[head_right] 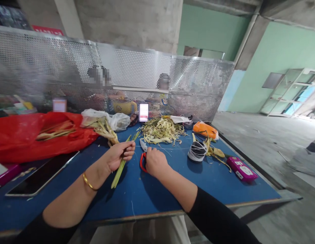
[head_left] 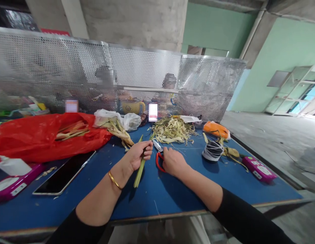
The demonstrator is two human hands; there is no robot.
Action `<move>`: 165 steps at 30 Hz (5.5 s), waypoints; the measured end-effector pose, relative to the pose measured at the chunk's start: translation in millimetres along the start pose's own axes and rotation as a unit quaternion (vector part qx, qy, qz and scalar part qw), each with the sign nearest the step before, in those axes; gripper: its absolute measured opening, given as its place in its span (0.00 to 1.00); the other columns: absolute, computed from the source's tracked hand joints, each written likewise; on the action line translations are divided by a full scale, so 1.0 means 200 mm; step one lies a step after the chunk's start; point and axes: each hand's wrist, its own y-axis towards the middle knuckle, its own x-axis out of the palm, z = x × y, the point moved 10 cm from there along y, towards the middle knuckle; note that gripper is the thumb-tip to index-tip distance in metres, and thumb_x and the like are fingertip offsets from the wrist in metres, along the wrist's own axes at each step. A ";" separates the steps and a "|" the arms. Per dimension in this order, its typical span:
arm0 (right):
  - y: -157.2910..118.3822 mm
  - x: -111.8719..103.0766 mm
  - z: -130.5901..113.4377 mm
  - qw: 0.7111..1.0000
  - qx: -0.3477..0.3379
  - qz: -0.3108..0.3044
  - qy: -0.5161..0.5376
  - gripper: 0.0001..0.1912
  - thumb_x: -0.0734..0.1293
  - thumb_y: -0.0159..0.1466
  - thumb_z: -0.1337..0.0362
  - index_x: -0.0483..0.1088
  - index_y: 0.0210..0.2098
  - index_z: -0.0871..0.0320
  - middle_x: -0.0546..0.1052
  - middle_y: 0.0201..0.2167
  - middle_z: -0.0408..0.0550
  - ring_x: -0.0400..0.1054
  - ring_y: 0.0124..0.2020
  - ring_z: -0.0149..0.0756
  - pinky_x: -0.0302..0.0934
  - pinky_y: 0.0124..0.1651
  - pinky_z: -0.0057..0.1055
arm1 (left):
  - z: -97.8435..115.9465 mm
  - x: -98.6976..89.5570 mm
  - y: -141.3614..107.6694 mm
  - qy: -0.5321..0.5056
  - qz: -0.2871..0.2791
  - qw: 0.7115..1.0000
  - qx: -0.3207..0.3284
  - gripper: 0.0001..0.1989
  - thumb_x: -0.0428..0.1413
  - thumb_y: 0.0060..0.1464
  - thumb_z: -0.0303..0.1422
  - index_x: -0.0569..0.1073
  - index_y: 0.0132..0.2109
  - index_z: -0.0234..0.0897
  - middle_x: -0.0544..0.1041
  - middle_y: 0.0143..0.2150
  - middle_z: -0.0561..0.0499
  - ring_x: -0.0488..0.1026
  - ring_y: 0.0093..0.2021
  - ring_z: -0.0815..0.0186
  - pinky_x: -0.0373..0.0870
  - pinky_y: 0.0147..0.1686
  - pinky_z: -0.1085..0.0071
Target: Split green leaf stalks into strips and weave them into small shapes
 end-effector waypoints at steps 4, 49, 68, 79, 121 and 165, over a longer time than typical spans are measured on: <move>-0.08 0.00 0.06 1.000 0.010 -0.023 0.013 0.19 0.60 0.56 0.74 0.64 0.48 0.67 0.76 0.37 0.63 0.73 0.36 0.47 0.61 0.35 0.34 | 0.03 -0.01 0.00 -0.007 -0.002 1.000 0.010 0.11 0.48 0.59 0.25 0.63 0.26 0.34 0.54 0.19 0.60 0.51 0.13 0.80 0.48 0.11 0.84; -0.52 0.10 0.33 0.587 0.210 -0.186 0.759 0.24 0.61 0.62 0.43 0.69 0.38 0.58 0.69 0.26 0.44 0.57 0.17 0.26 0.55 0.17 0.24 | 0.08 0.01 -0.07 -0.052 0.002 0.999 0.010 0.13 0.45 0.61 0.25 0.62 0.27 0.34 0.55 0.18 0.61 0.51 0.12 0.80 0.49 0.10 0.84; -0.52 0.08 0.34 0.588 0.197 -0.143 0.771 0.24 0.60 0.62 0.43 0.69 0.39 0.59 0.68 0.26 0.44 0.56 0.18 0.25 0.54 0.17 0.23 | 0.06 0.00 -0.05 -0.060 -0.005 0.998 0.008 0.14 0.44 0.61 0.25 0.63 0.26 0.33 0.55 0.18 0.60 0.52 0.12 0.79 0.48 0.10 0.83; -0.64 0.09 0.33 0.590 0.216 -0.187 0.755 0.24 0.61 0.62 0.43 0.69 0.40 0.60 0.69 0.25 0.44 0.56 0.17 0.25 0.53 0.16 0.22 | 0.08 -0.02 -0.04 -0.071 0.011 0.997 0.013 0.14 0.44 0.61 0.25 0.63 0.27 0.33 0.54 0.18 0.60 0.52 0.12 0.79 0.48 0.10 0.83; -0.39 0.09 0.59 0.839 0.119 -0.250 0.468 0.20 0.70 0.55 0.52 0.73 0.41 0.60 0.68 0.20 0.38 0.52 0.13 0.21 0.45 0.14 0.20 | 0.17 -0.06 -0.05 -0.146 -0.014 0.989 0.027 0.14 0.42 0.63 0.25 0.62 0.28 0.34 0.55 0.18 0.60 0.53 0.12 0.79 0.50 0.09 0.83; -0.01 -0.08 0.64 0.959 0.119 -0.085 0.245 0.17 0.64 0.57 0.57 0.74 0.41 0.62 0.75 0.24 0.47 0.66 0.23 0.32 0.55 0.25 0.26 | 0.14 -0.10 -0.03 -0.124 -0.001 0.992 0.020 0.14 0.43 0.63 0.26 0.62 0.28 0.34 0.55 0.18 0.60 0.53 0.12 0.79 0.49 0.09 0.83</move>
